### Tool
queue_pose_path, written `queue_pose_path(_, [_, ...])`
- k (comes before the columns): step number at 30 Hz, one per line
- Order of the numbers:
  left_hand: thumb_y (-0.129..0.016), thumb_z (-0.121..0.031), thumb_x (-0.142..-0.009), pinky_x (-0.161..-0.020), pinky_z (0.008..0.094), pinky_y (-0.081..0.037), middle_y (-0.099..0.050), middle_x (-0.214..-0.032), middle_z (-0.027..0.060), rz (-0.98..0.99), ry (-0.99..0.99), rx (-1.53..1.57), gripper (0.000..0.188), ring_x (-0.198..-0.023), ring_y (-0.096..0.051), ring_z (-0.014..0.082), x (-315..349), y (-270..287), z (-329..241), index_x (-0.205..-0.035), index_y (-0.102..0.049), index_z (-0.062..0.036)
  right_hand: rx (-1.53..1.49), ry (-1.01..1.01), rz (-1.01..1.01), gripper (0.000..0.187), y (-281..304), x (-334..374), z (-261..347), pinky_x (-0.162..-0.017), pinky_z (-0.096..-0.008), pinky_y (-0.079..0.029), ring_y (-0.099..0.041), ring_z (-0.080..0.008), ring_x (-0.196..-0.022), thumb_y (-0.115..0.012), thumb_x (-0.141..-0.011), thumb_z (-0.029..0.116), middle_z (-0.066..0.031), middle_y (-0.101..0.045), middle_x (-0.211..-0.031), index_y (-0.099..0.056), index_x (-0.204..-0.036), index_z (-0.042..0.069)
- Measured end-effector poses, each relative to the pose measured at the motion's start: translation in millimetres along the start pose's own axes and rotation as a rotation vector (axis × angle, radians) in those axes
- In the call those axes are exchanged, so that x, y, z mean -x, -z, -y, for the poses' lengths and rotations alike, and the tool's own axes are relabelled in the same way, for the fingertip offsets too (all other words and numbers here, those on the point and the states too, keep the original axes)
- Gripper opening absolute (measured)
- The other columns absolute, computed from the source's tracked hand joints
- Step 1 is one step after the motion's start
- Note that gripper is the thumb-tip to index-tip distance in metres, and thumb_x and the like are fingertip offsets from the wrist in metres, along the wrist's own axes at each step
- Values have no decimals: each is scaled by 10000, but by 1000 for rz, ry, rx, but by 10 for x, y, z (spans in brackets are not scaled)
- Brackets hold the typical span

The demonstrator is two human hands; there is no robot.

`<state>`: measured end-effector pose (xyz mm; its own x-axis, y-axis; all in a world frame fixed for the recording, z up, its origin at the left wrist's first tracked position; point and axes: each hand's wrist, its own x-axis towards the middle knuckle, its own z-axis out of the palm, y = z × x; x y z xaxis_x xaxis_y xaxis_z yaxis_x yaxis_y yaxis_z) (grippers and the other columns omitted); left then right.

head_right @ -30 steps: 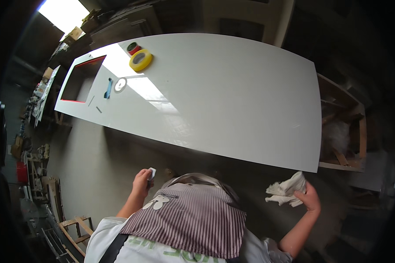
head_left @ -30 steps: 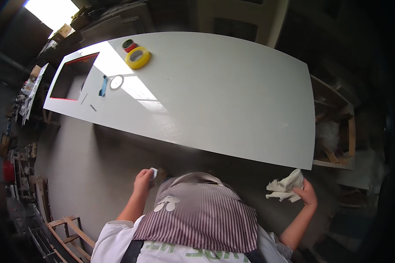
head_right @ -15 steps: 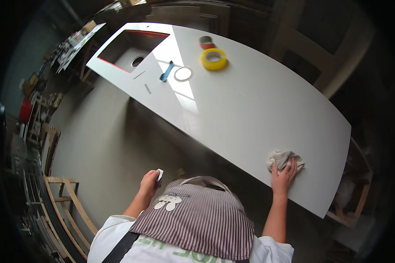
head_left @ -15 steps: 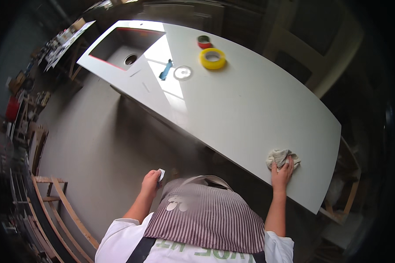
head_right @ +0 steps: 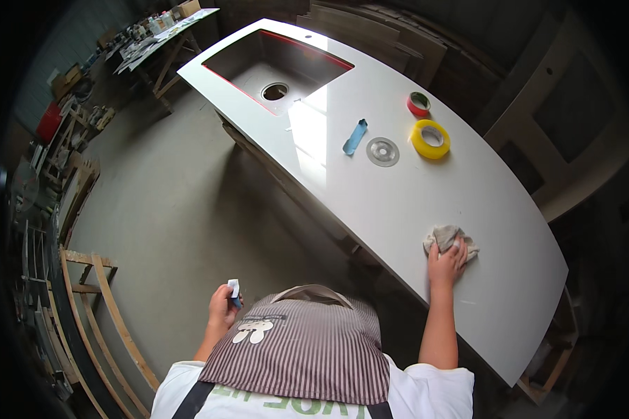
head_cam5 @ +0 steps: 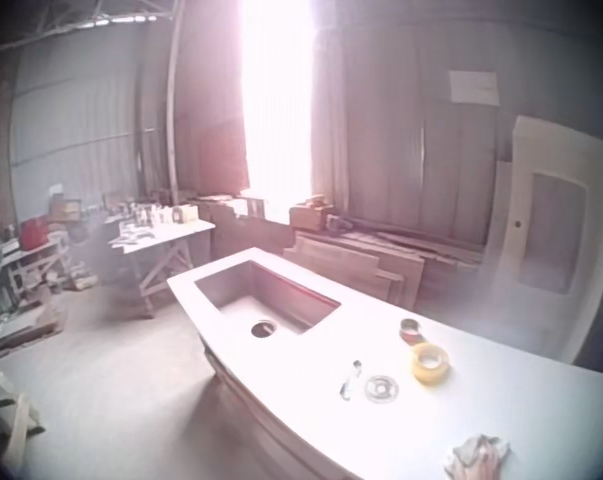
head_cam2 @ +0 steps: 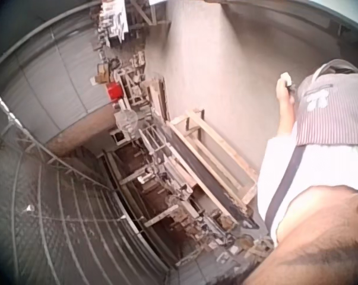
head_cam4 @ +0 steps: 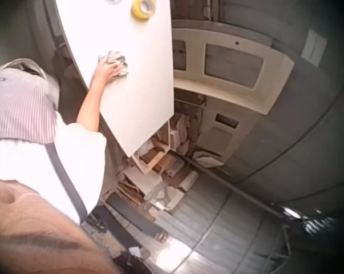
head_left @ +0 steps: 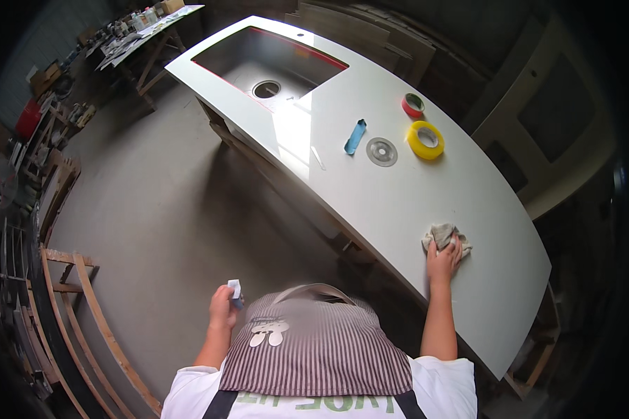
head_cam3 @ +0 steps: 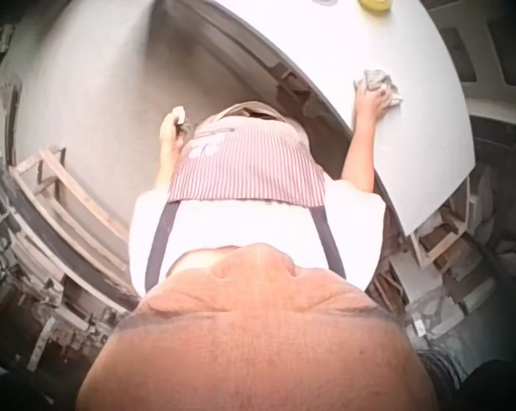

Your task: The person sands the edges of a white countertop with a sanding block, then wipes the surface with a cloth. They apply blue painter's tape along the countertop edge and continue sanding and wiping the taped area.

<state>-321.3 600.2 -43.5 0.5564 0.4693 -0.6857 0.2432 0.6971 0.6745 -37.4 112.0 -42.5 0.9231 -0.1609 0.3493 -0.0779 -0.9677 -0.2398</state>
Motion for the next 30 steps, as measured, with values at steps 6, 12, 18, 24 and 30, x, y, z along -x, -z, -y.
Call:
queue_pose_path(6, [-609, -108, -911, -599, 285, -501, -622, -829, 41, 132, 14, -51, 74, -688, -595, 144, -287, -32, -521, -939, -583, -44, 76, -81, 58, 725, -293, -432, 664, -1086, -572, -260, -294, -305, -1393, -629, -849, 436, -129, -380, -1463, -352, -1430, 102])
queue_pose_path(12, [-634, -113, -923, -684, 228, -477, -632, -824, 20, 315, -19, -111, 90, -736, -586, 93, -857, -617, -980, -921, -588, -35, 116, -152, 89, 721, -526, -853, 1067, -1070, -578, -280, -300, -304, -1391, -614, -858, 449, -127, -380, -1465, -358, -1431, 94])
queue_pose_path(18, [-647, -131, -921, -555, 255, -463, -621, -766, 18, 500, -13, -253, 133, -609, -554, 99, -1301, -1393, -1618, -831, -564, -80, 77, -101, -61, 712, -741, -1279, 1463, -1047, -569, -316, -336, -305, -1366, -631, -833, 433, -125, -404, -1441, -386, -1408, 92])
queue_pose_path(24, [-688, -227, -908, -396, 223, -310, -474, -605, -36, 646, -49, -587, 318, -461, -392, 62, -1643, -2376, -2175, -705, -461, -133, -101, -142, -86, 789, -857, -1393, 1627, -1063, -626, -232, -297, -343, -1384, -678, -801, 440, -146, -376, -1458, -345, -1447, 135])
queue_pose_path(30, [-734, -205, -871, -447, 215, -306, -461, -582, -54, 945, -82, -950, 354, -486, -352, 36, -1929, -3173, -2286, -643, -475, -123, -570, 52, -194, 733, 67, -957, 2737, -1036, -443, -379, -451, -368, -1257, -816, -744, 281, -176, -482, -1341, -445, -1326, 34])
